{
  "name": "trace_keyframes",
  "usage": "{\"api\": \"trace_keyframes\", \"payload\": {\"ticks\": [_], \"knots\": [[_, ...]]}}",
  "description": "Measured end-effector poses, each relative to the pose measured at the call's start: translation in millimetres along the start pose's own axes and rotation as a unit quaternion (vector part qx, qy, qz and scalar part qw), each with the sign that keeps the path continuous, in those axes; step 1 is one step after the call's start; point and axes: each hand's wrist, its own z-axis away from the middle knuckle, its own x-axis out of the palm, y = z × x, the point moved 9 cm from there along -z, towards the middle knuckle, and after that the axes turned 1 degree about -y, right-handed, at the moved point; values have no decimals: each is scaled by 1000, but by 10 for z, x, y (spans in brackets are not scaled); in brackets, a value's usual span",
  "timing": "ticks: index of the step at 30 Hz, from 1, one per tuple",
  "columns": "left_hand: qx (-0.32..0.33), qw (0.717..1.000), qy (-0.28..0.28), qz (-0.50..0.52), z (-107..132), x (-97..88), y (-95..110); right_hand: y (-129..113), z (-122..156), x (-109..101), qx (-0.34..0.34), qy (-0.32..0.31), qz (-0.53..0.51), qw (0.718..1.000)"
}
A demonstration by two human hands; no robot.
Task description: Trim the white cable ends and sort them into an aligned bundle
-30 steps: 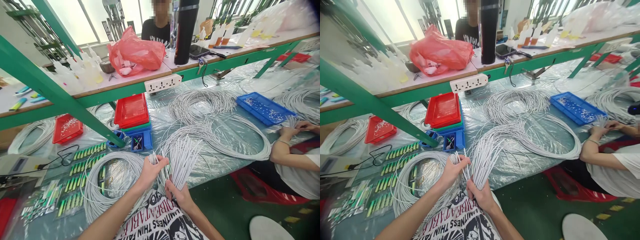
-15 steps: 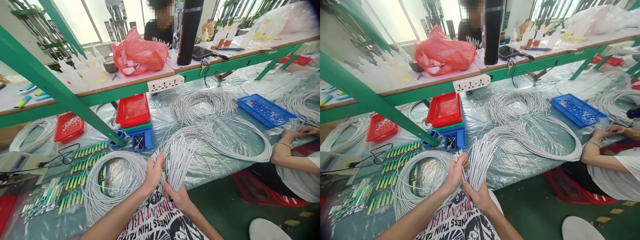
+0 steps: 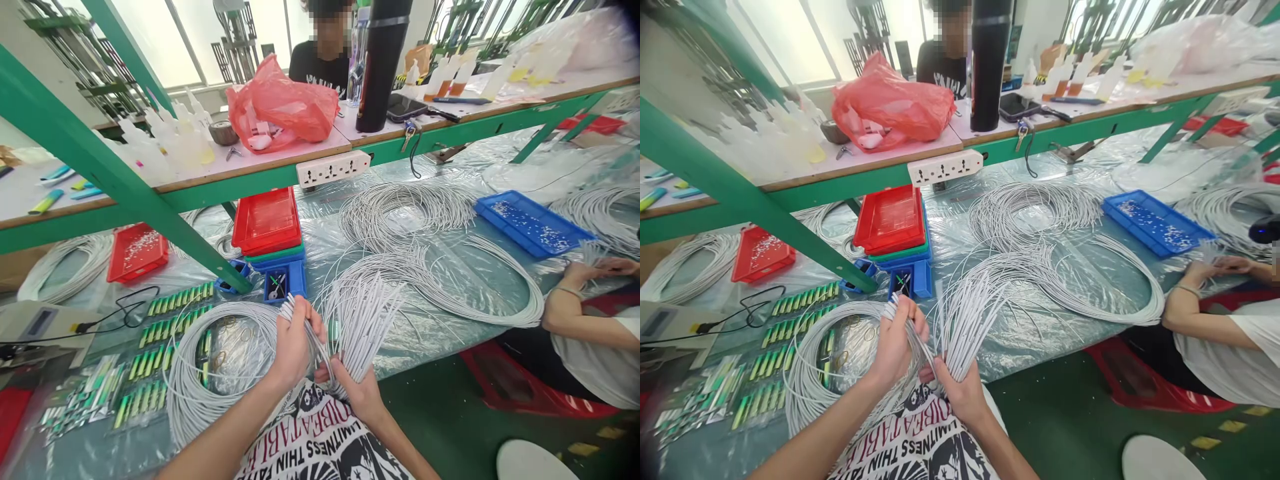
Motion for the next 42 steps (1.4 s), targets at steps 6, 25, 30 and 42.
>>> {"api": "trace_keyframes", "payload": {"ticks": [6, 25, 30, 42], "knots": [[2, 999, -38, -25, -116, 17, 215, -70, 13, -31, -38, 10, 30, 999], [37, 968, -92, -232, -181, 291, 133, -28, 101, 183, 28, -145, 72, 986], [8, 964, -124, -235, -179, 306, 37, -8, 99, 225, 38, -146, 69, 986], [10, 971, -90, -222, -157, 218, 38, -7, 70, 217, 40, -125, 80, 988]]}}
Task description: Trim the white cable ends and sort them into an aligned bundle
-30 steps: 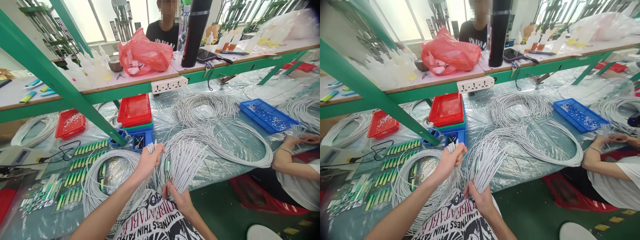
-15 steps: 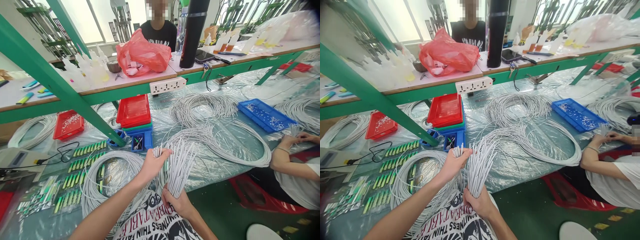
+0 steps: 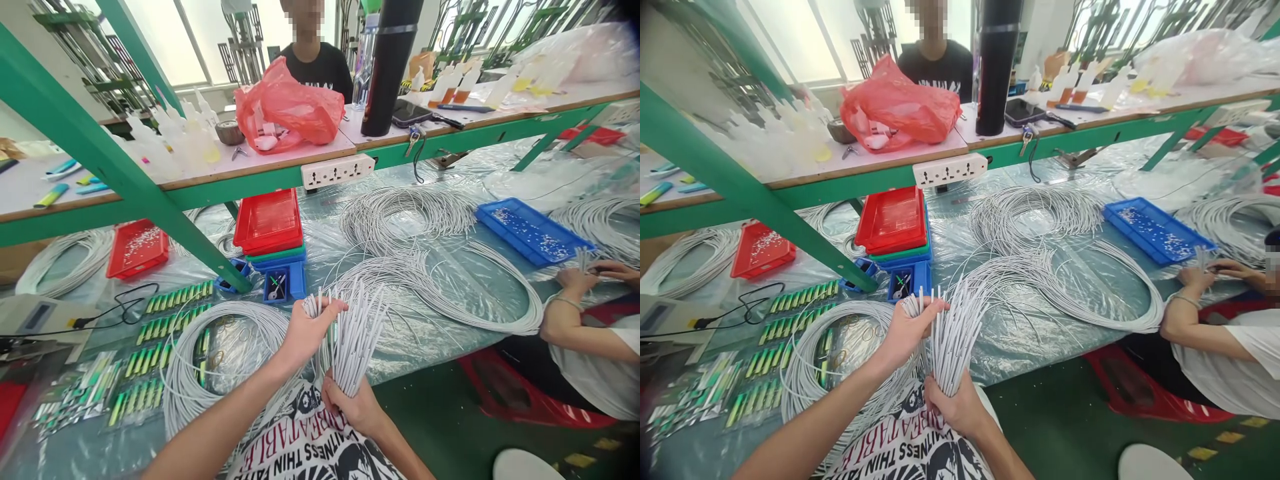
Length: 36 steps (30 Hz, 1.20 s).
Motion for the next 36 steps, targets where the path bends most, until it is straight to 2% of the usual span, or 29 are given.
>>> {"api": "trace_keyframes", "payload": {"ticks": [5, 11, 16, 22, 26, 30, 36], "knots": [[11, 999, 40, 17, 22, -75, -6, 16, -5, -38, -1, 24, -10, 1000], [1, 996, 47, 71, 31, -9, -102, 49, -4, -53, -11, 39, -20, 999], [2, 997, 58, 53, 25, -4, -146, 38, -20, -22, -13, 25, -35, 999], [24, 994, 74, 72, 23, -4, -139, 62, -17, -46, -9, 38, -36, 999], [35, 987, 99, 122, 42, 3, -147, 96, -13, -106, -14, 69, -27, 997], [27, 966, 135, 220, 88, -10, -168, 107, -18, -176, -26, 102, -45, 993], [-6, 954, 133, 268, 121, 26, -140, 116, -7, -211, -33, 118, -93, 988]]}}
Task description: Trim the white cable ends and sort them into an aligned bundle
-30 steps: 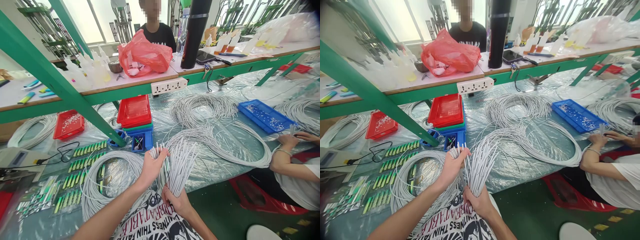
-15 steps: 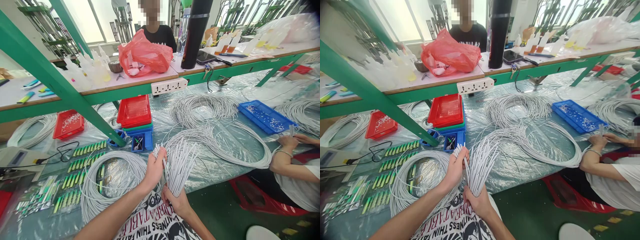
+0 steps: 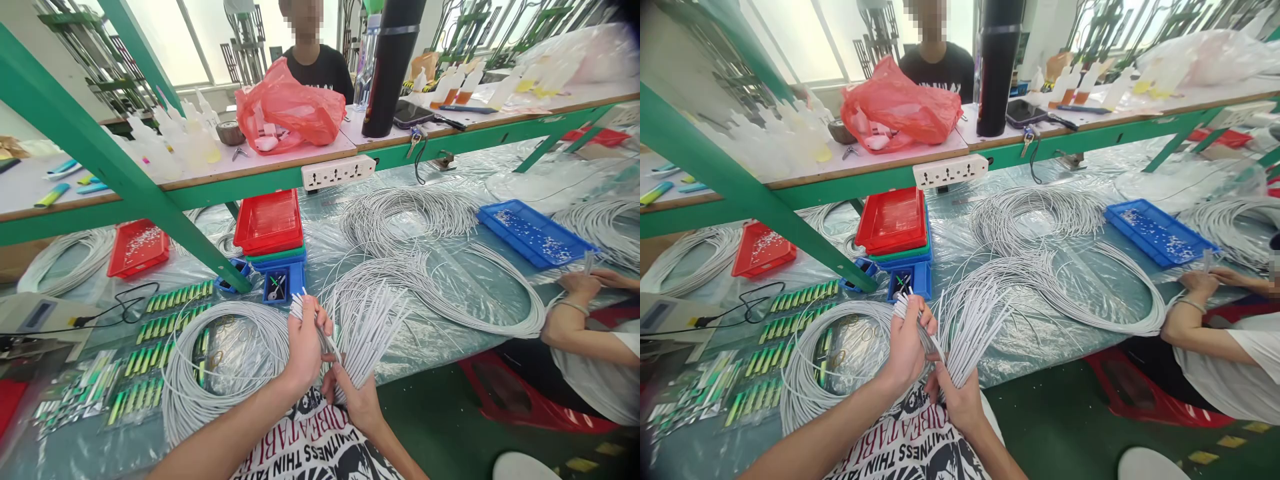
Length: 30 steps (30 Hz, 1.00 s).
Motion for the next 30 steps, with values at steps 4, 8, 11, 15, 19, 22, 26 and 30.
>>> {"api": "trace_keyframes", "payload": {"ticks": [4, 8, 11, 15, 19, 22, 26, 30], "knots": [[-5, 1000, 4, -23, -15, -7, 17, -24, -3, 0, -12, 2, -33, 999], [-25, 999, 3, -22, -19, -30, 10, -80, -20, -30, -19, 18, -61, 998], [-37, 999, -10, 17, -22, -29, 15, -141, -29, -60, -25, 32, -63, 997], [-61, 997, -38, 14, -42, -8, 13, -148, -38, -52, -8, 32, -71, 997], [-83, 995, -62, -11, -65, 30, 6, -168, -31, -20, -15, 25, -58, 998], [-80, 992, -73, -63, -96, 54, 10, -154, -15, -15, -17, 29, -36, 999], [-111, 980, -115, -123, -129, 95, -74, -93, -4, -47, -19, 42, -33, 998], [-148, 965, -150, -154, -136, 103, -140, -94, -3, -28, -29, 29, -15, 999]]}}
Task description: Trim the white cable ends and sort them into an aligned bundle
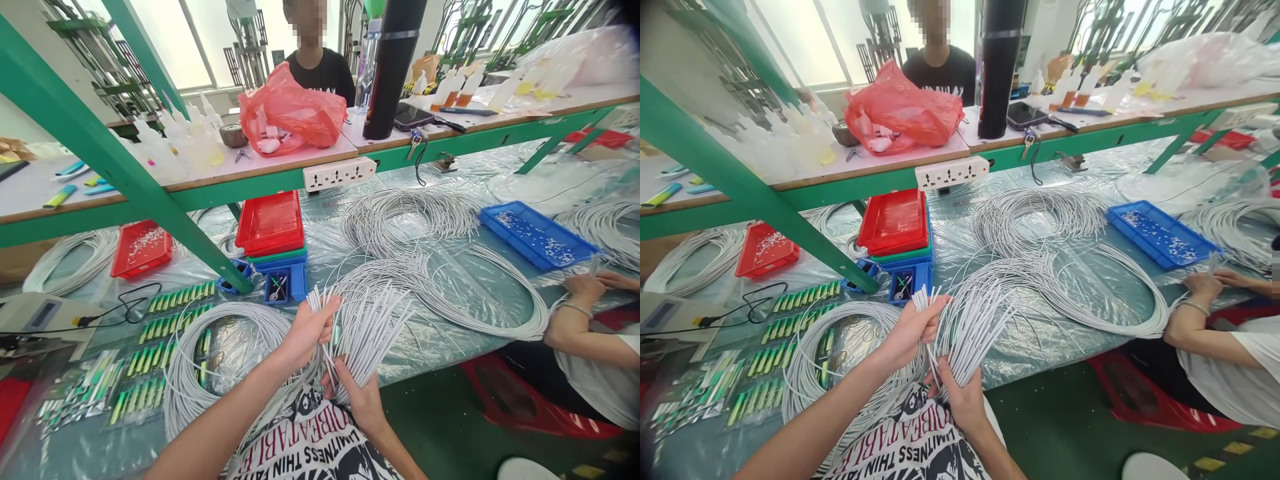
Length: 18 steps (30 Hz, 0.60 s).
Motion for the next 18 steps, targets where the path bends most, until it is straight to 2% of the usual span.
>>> {"api": "trace_keyframes", "payload": {"ticks": [6, 13, 18], "knots": [[-34, 997, -57, -49, 18, 73, -42, 14, -3, 61, 27, -22, 0, 999], [-12, 998, 3, -62, 18, 11, -30, 84, -27, 59, 40, -19, -16, 999], [-3, 996, 15, -84, 21, 13, -15, 124, -19, 76, 52, -22, 0, 998]]}}
